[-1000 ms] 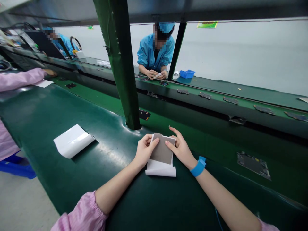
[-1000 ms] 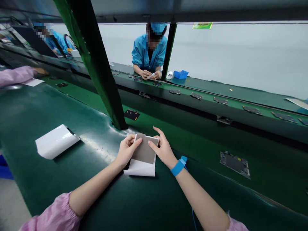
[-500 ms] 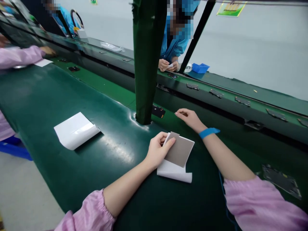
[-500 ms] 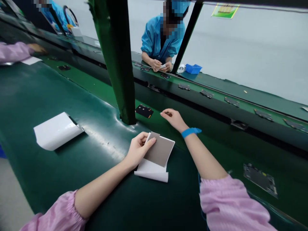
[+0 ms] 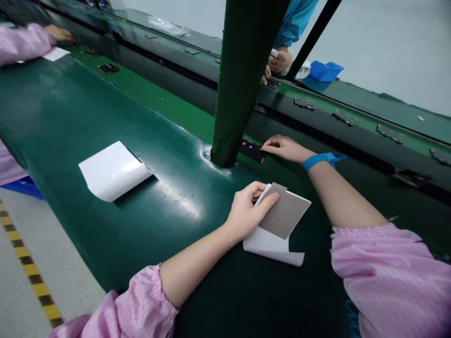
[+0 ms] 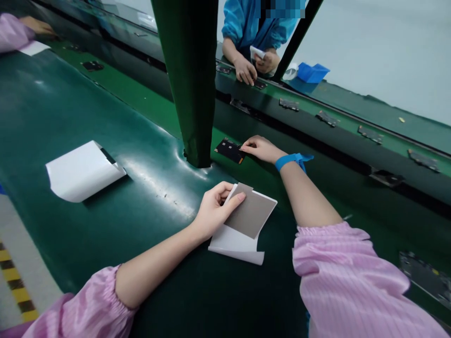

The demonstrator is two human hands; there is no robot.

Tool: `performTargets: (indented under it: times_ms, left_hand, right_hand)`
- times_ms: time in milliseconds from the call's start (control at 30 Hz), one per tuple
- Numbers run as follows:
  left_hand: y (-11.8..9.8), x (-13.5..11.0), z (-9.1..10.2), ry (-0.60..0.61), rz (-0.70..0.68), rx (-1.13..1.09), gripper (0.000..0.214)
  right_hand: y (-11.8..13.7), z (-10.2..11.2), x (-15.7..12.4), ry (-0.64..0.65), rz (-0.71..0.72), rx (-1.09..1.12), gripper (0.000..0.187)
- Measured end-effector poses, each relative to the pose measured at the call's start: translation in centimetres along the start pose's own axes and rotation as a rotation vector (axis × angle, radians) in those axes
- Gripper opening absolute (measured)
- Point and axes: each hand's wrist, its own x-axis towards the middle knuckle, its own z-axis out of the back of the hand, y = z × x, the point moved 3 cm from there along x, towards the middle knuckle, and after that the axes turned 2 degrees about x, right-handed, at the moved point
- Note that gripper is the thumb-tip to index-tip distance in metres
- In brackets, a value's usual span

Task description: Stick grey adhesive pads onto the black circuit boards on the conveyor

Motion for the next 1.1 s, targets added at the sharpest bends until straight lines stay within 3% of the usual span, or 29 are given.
performTargets:
  times_ms: [367, 767, 900, 1000, 1100]
  left_hand:
    - [0.1, 0.0, 0.0, 0.001, 0.0, -0.002, 0.013]
    - [0.2, 0.0, 0.0, 0.009, -0.012, 0.016, 0.015]
    - [0.1, 0.0, 0.1, 0.012, -0.024, 0.025, 0.016]
    - [0.0, 0.0, 0.2, 0.019, -0.037, 0.01, 0.018]
    - [0.0, 0.1, 0.2, 0.009, -0.049, -0.006, 0.021]
  right_hand:
    - [-0.4, 1.0, -1.2, 0.112, 0.003, -0.036, 0.037]
    - [-2.0, 0.8, -3.0, 0.067, -0.014, -0.084, 0.031]
    - [-2.5, 1.0, -3.6, 0.025, -0.153, -0.125, 0.03]
    - [-3.0, 1.5, -4.4, -0.083, -0.332, -0.115, 0.046]
    - [-3.2, 1.6, -6.0, -0.14, -0.361, -0.024, 0.047]
